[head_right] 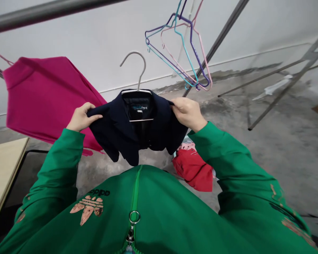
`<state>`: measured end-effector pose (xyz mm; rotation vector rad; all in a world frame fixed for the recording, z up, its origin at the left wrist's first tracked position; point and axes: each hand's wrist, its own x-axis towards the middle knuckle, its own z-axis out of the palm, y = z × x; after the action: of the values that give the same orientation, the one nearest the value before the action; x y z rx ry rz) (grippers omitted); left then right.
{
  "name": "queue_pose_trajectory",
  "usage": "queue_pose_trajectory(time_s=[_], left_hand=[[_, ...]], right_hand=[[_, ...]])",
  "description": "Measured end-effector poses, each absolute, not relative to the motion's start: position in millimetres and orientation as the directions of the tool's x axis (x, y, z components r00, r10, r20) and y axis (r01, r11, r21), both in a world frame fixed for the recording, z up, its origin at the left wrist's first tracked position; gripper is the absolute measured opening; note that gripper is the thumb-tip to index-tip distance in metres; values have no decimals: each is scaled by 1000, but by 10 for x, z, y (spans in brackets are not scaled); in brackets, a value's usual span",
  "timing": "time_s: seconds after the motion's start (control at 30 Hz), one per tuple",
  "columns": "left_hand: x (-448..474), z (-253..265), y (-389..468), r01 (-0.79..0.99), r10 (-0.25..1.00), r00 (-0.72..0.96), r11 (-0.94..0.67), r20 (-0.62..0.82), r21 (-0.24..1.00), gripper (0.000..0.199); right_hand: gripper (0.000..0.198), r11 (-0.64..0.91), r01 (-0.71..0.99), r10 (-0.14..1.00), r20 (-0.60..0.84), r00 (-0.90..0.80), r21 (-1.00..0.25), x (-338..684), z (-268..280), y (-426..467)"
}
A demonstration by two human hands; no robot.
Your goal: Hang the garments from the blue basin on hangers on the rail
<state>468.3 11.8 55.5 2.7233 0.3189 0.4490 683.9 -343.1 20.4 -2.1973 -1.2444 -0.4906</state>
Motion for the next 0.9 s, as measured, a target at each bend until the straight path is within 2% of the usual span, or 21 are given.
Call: queue_pose_trajectory(time_s=[0.1, 0.17, 0.23, 0.3, 0.4, 0.5, 0.57, 0.63, 0.7, 0.8, 0.9], left_hand=[[4629, 585, 53, 168, 213, 908, -974, 361, 154, 32], [4597, 541, -3, 126, 129, 932, -992, 339, 30, 31], [4585, 438, -57, 114, 96, 953, -992, 287, -46, 33], [4590, 306, -92, 151, 120, 954, -984, 274, -92, 36], [4603, 155, -89, 212, 152, 922, -968, 357, -134, 41], [4591, 135, -48, 212, 128, 882, -967, 453, -139, 42], [4575, 179, -24, 196, 111, 864, -973, 492, -123, 40], [4571, 238, -7, 174, 99, 856, -979, 508, -103, 35], [4600, 284, 13, 154, 95, 849, -985, 521, -72, 31], [4705, 297, 70, 150, 136, 821, -989, 554, 20, 28], [4787, 226, 165, 163, 205, 814, -979, 543, 124, 32]], right_hand=[[34, -388, 852, 640, 562, 524, -352, 6806, 191, -3428], [34, -363, 849, 642, 558, 527, -384, 6782, 167, -3425], [33, -351, 848, 642, 557, 527, -398, 6760, 137, -3407], [31, -358, 849, 637, 563, 526, -389, 6747, 123, -3368], [31, -382, 865, 652, 569, 501, -325, 6757, 175, -3288], [33, -387, 889, 697, 553, 456, -245, 6801, 305, -3233], [30, -354, 900, 753, 493, 435, -254, 6825, 397, -3231], [28, -270, 894, 843, 361, 400, -358, 6812, 464, -3260], [30, -183, 816, 924, 189, 333, -548, 6746, 496, -3313], [34, -173, 533, 950, 3, 313, -828, 6573, 488, -3393], [38, -221, 171, 881, -121, 457, -960, 6404, 473, -3401]])
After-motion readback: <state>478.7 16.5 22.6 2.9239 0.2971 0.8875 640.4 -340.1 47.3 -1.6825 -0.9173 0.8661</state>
